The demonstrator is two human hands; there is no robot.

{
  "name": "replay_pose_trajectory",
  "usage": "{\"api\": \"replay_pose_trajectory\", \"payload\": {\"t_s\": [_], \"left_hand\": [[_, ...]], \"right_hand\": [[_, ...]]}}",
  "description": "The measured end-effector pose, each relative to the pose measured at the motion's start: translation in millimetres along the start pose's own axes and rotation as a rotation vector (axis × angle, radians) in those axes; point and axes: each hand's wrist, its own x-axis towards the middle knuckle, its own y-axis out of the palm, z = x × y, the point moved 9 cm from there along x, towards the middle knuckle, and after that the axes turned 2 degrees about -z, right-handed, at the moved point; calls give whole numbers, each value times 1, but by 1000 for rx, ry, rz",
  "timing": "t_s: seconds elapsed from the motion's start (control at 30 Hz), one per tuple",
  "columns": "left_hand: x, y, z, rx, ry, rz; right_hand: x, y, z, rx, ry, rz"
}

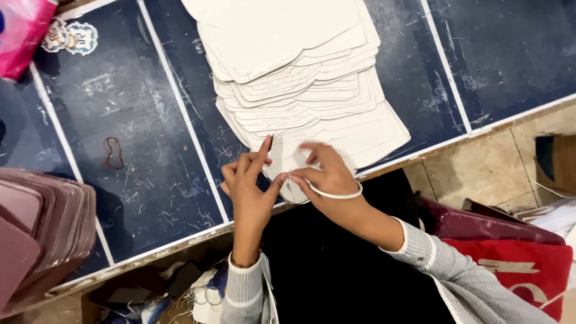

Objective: Applying adhesive tape to paper cutouts in a print shop finishing area.

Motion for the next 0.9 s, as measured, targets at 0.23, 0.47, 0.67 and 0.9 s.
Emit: {"api": "replay_pose_trajectory", "payload": {"t_s": [0.23, 0.47, 0.67, 0.9], "left_hand": [[0, 3, 6, 23, -12, 2], [-16, 6, -3, 279, 150, -139], [-50, 49, -10, 666, 438, -186], [-51, 85, -57, 629, 601, -141]], "right_hand": [[-7, -58, -42, 30, 127, -125], [-10, -55, -72, 34, 235, -134], [-14, -56, -69, -23, 181, -138], [-27, -63, -49, -151, -121, -245]]}}
